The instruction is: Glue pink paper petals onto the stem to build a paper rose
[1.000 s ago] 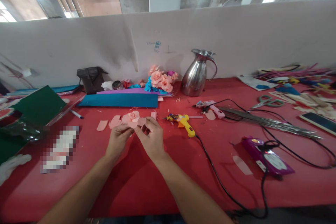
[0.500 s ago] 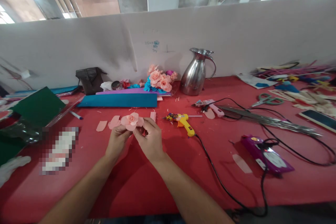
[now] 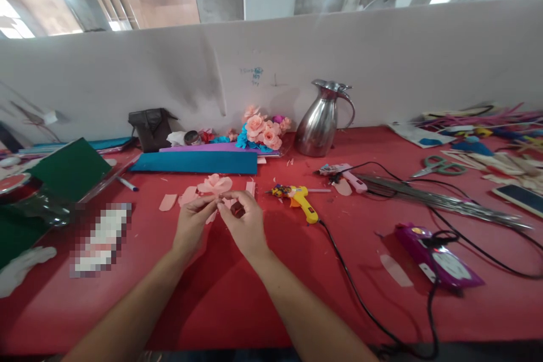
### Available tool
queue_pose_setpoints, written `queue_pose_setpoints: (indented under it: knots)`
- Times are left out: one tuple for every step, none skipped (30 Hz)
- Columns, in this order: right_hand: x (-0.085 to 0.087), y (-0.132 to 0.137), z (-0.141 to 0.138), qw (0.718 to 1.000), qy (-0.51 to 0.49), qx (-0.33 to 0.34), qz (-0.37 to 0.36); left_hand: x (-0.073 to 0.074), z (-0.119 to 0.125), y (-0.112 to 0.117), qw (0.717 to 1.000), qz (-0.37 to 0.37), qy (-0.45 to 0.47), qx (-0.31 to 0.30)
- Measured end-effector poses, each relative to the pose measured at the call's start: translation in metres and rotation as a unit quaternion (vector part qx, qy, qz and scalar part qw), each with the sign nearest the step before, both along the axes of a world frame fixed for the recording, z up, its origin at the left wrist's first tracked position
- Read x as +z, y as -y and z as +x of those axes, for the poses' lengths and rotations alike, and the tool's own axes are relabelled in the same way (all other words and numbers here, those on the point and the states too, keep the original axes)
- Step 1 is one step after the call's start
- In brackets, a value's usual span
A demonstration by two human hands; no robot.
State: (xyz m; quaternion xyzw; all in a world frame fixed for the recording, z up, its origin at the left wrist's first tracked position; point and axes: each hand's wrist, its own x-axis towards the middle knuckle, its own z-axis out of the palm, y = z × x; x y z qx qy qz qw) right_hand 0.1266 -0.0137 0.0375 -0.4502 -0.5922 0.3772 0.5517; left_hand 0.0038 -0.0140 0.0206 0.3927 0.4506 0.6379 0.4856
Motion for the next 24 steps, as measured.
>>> queue_pose_setpoints:
  knots:
    - [-0.001, 0.000, 0.000, 1.000, 0.000, 0.001, -0.005, 0.000, 0.000, 0.000, 1.000, -0.010, -0.002, -0.001]
    - [-0.001, 0.000, 0.000, 1.000, -0.004, 0.002, -0.014, -0.001, 0.000, 0.000, 1.000, -0.019, -0.004, 0.000]
    - [-0.002, -0.001, -0.001, 1.000, -0.013, 0.004, -0.028, -0.001, 0.000, 0.000, 1.000, -0.026, -0.005, 0.001]
    - [-0.002, -0.001, -0.001, 0.998, -0.026, 0.008, -0.048, -0.001, 0.000, -0.001, 1.000, -0.031, -0.005, 0.001]
    - [-0.003, -0.002, -0.001, 0.996, -0.045, 0.014, -0.073, -0.001, 0.000, -0.001, 0.999, -0.034, -0.005, 0.000]
    - [-0.003, -0.002, -0.002, 0.992, -0.069, 0.022, -0.100, 0.000, 0.001, -0.001, 0.999, -0.035, -0.005, -0.001]
    - [-0.003, -0.003, -0.002, 0.987, -0.097, 0.031, -0.126, 0.001, 0.001, 0.000, 0.999, -0.037, -0.003, -0.002]
    - [-0.003, -0.005, -0.001, 0.980, -0.127, 0.037, -0.151, 0.003, 0.002, 0.000, 0.999, -0.039, -0.003, -0.001]
    - [-0.003, -0.006, -0.001, 0.971, -0.157, 0.043, -0.174, 0.005, 0.002, 0.000, 0.999, -0.040, -0.004, 0.002]
    - [-0.002, -0.008, 0.000, 0.961, -0.188, 0.049, -0.195, 0.007, 0.003, 0.001, 0.999, -0.041, -0.007, 0.003]
    - [-0.002, -0.010, 0.002, 0.951, -0.220, 0.053, -0.212, 0.008, 0.004, 0.001, 0.999, -0.041, -0.011, 0.002]
    - [-0.002, -0.012, 0.003, 0.939, -0.251, 0.060, -0.228, 0.009, 0.004, 0.002, 0.999, -0.040, -0.016, 0.000]
    - [-0.001, -0.014, 0.004, 0.928, -0.278, 0.067, -0.241, 0.009, 0.005, 0.002, 0.999, -0.040, -0.020, -0.004]
    - [-0.001, -0.015, 0.005, 0.918, -0.298, 0.076, -0.251, 0.009, 0.005, 0.002, 0.999, -0.040, -0.022, -0.009]
    - [-0.001, -0.016, 0.006, 0.910, -0.313, 0.084, -0.259, 0.008, 0.005, 0.002, 0.999, -0.041, -0.023, -0.015]
    - [0.000, -0.017, 0.007, 0.906, -0.320, 0.091, -0.263, 0.007, 0.004, 0.001, 0.999, -0.042, -0.022, -0.020]
    - [0.000, -0.017, 0.007, 0.904, -0.322, 0.096, -0.265, 0.005, 0.004, 0.001, 0.998, -0.043, -0.023, -0.025]
    - [0.001, -0.017, 0.007, 0.904, -0.322, 0.099, -0.266, 0.004, 0.004, 0.001, 0.998, -0.043, -0.026, -0.029]
    - [0.002, -0.017, 0.007, 0.904, -0.321, 0.100, -0.264, 0.003, 0.003, 0.000, 0.998, -0.043, -0.030, -0.032]
    - [0.003, -0.016, 0.007, 0.905, -0.320, 0.101, -0.262, 0.001, 0.003, 0.000, 0.998, -0.042, -0.034, -0.032]
    - [0.004, -0.016, 0.007, 0.906, -0.319, 0.101, -0.260, 0.000, 0.003, -0.001, 0.998, -0.042, -0.039, -0.030]
    - [0.004, -0.015, 0.007, 0.906, -0.319, 0.103, -0.259, -0.001, 0.002, -0.001, 0.998, -0.041, -0.044, -0.027]
    - [0.005, -0.015, 0.007, 0.906, -0.319, 0.104, -0.259, -0.002, 0.002, -0.002, 0.998, -0.039, -0.048, -0.026]
    - [0.006, -0.014, 0.007, 0.906, -0.318, 0.104, -0.259, -0.003, 0.002, -0.002, 0.998, -0.037, -0.050, -0.026]
